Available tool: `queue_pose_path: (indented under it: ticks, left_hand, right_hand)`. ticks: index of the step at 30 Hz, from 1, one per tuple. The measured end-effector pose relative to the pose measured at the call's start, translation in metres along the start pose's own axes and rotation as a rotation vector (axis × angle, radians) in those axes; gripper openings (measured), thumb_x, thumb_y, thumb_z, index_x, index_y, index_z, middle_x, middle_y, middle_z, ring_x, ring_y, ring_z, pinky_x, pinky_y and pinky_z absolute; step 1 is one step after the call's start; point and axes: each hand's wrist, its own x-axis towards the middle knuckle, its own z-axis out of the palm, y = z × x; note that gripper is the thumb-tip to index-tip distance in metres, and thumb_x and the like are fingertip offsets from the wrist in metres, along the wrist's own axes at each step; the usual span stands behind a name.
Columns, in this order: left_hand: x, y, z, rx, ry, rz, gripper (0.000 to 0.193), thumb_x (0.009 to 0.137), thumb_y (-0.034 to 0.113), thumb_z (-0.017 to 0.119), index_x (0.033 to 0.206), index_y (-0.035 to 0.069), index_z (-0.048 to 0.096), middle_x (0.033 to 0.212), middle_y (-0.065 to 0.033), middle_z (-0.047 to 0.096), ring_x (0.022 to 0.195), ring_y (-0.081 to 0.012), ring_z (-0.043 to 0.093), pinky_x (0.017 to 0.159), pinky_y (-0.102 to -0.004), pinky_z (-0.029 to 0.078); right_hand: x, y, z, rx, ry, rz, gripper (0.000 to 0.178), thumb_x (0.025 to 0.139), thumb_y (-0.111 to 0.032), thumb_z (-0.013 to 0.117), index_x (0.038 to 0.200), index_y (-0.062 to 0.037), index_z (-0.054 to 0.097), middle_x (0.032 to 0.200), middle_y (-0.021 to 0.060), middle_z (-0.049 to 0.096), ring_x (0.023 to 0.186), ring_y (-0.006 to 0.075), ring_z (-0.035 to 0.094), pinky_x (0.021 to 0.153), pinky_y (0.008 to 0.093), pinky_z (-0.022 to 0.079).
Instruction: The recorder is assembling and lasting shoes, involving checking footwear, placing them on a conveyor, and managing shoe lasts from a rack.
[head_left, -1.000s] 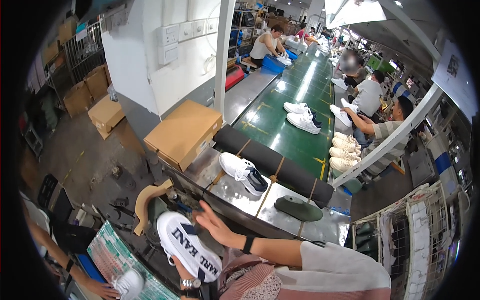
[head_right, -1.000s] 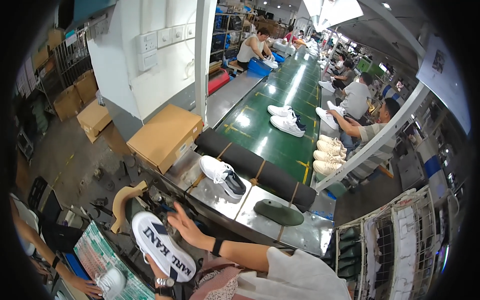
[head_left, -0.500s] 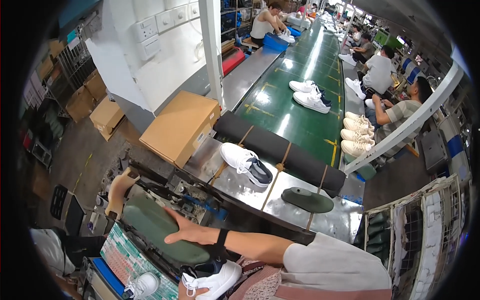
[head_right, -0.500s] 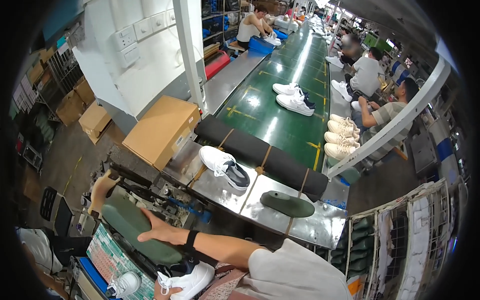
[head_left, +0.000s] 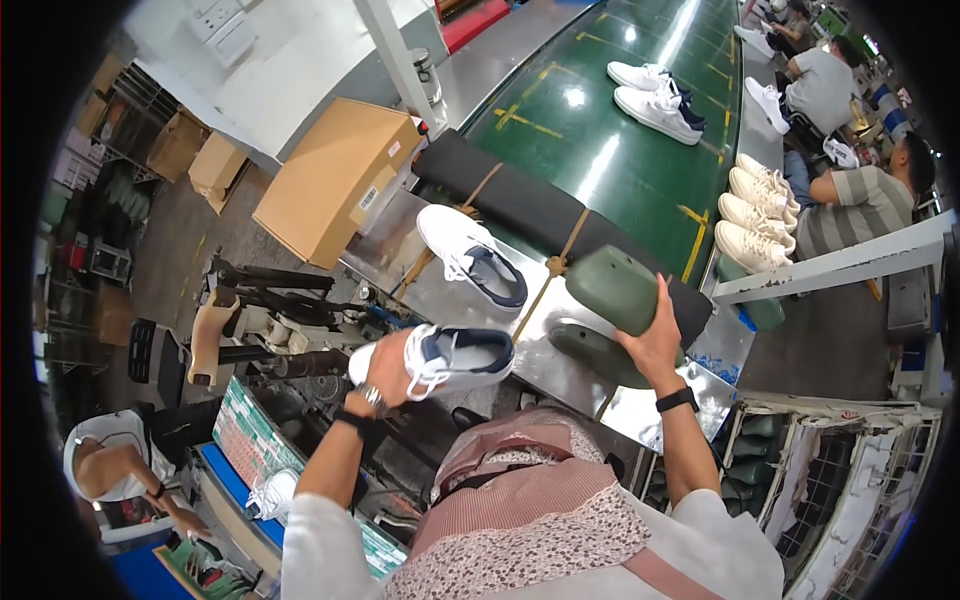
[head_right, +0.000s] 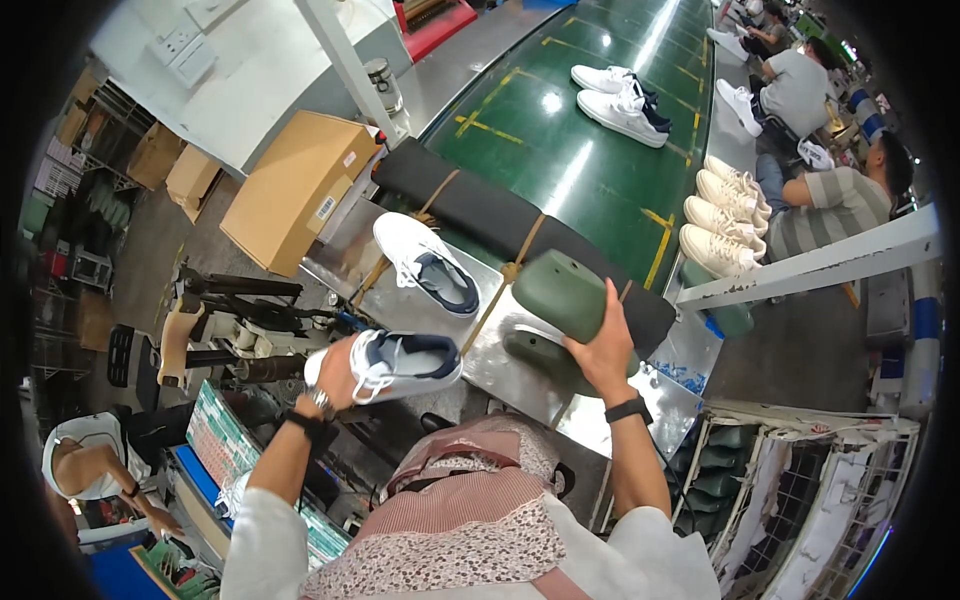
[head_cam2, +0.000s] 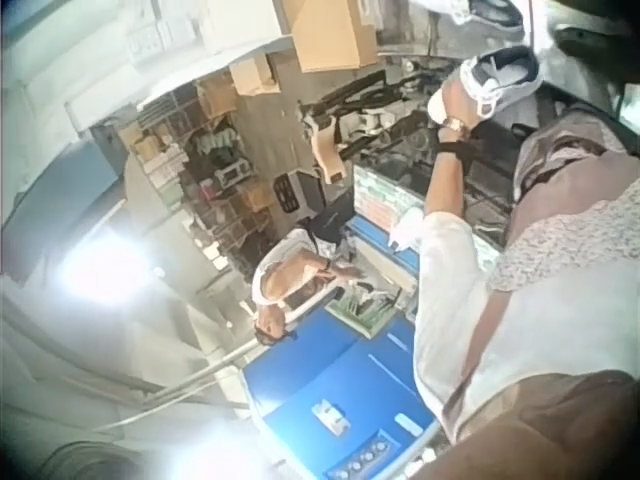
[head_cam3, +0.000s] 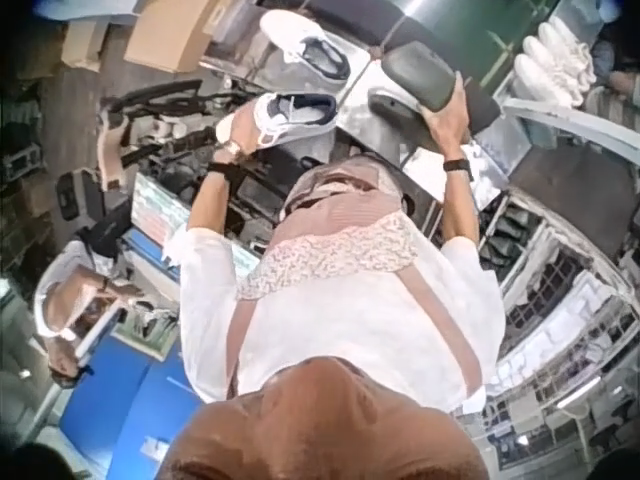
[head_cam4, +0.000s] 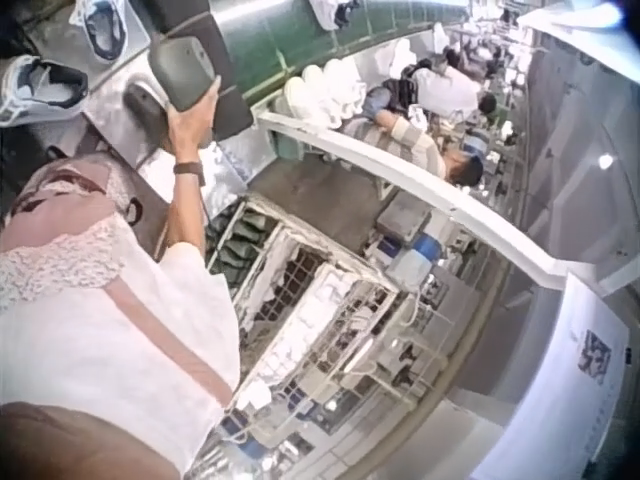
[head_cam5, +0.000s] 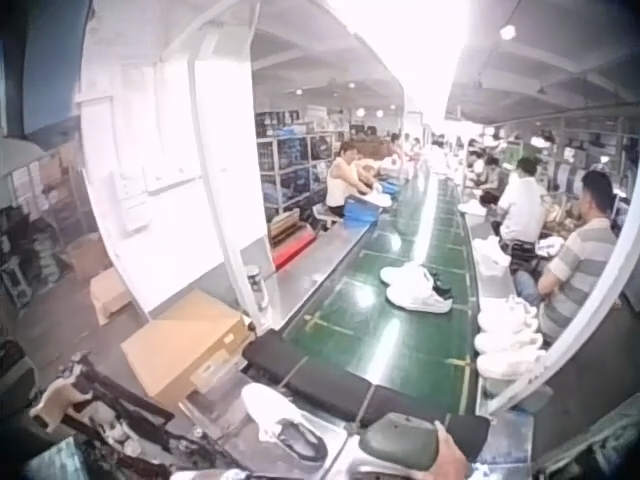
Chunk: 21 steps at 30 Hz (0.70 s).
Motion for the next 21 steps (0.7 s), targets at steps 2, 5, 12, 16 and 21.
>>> queue_pose_path:
  ticks: [2,5,12,16,21]
  left_hand:
    - [0.040,-0.007,0.012,0.108,-0.025,0.064,0.081,0.061,0.034,0.090,0.130,0.007,0.057,0.110,-0.0194,0.067,0.104,-0.0405,0.062,0.092,-0.0473,0.049]
    - [0.085,-0.004,0.024,0.205,-0.079,0.089,0.095,0.064,0.023,0.086,0.148,0.008,0.044,0.107,-0.0209,0.068,0.102,-0.0405,0.063,0.090,-0.0486,0.049]
    - [0.137,-0.013,0.032,0.346,-0.310,0.121,0.091,0.071,0.003,0.073,0.152,0.004,0.031,0.095,-0.0216,0.065,0.092,-0.0397,0.063,0.083,-0.0475,0.049]
    - [0.152,-0.034,0.043,0.353,-0.221,0.281,0.067,0.071,-0.005,0.064,0.134,0.008,0.045,0.089,-0.0199,0.063,0.088,-0.0397,0.063,0.079,-0.0480,0.049]
    - [0.161,-0.026,0.028,0.346,-0.330,0.251,0.061,0.072,-0.007,0.061,0.129,0.012,0.050,0.089,-0.0206,0.066,0.090,-0.0414,0.065,0.076,-0.0491,0.050]
  right_hand:
    - [-0.031,0.078,0.004,-0.035,-0.025,0.031,0.093,0.069,-0.014,0.083,0.150,-0.0044,0.037,0.134,0.0210,0.058,0.126,0.0369,0.056,0.106,0.0439,0.046]
    - [-0.046,0.112,-0.001,-0.080,-0.108,0.090,0.074,0.074,-0.016,0.081,0.140,-0.0030,0.049,0.131,0.0185,0.060,0.127,0.0367,0.054,0.108,0.0452,0.043]
    - [-0.053,0.072,0.008,-0.026,-0.045,0.075,0.052,0.080,-0.014,0.074,0.128,-0.0007,0.060,0.133,0.0189,0.059,0.130,0.0389,0.051,0.111,0.0453,0.041]
    - [-0.039,0.019,0.024,0.062,0.019,-0.001,0.047,0.080,-0.012,0.072,0.124,0.0000,0.062,0.128,0.0186,0.062,0.128,0.0386,0.053,0.109,0.0456,0.043]
    - [-0.020,-0.028,0.060,0.155,-0.046,-0.039,0.041,0.081,-0.011,0.070,0.121,-0.0014,0.064,0.121,0.0173,0.065,0.114,0.0370,0.061,0.098,0.0431,0.049]
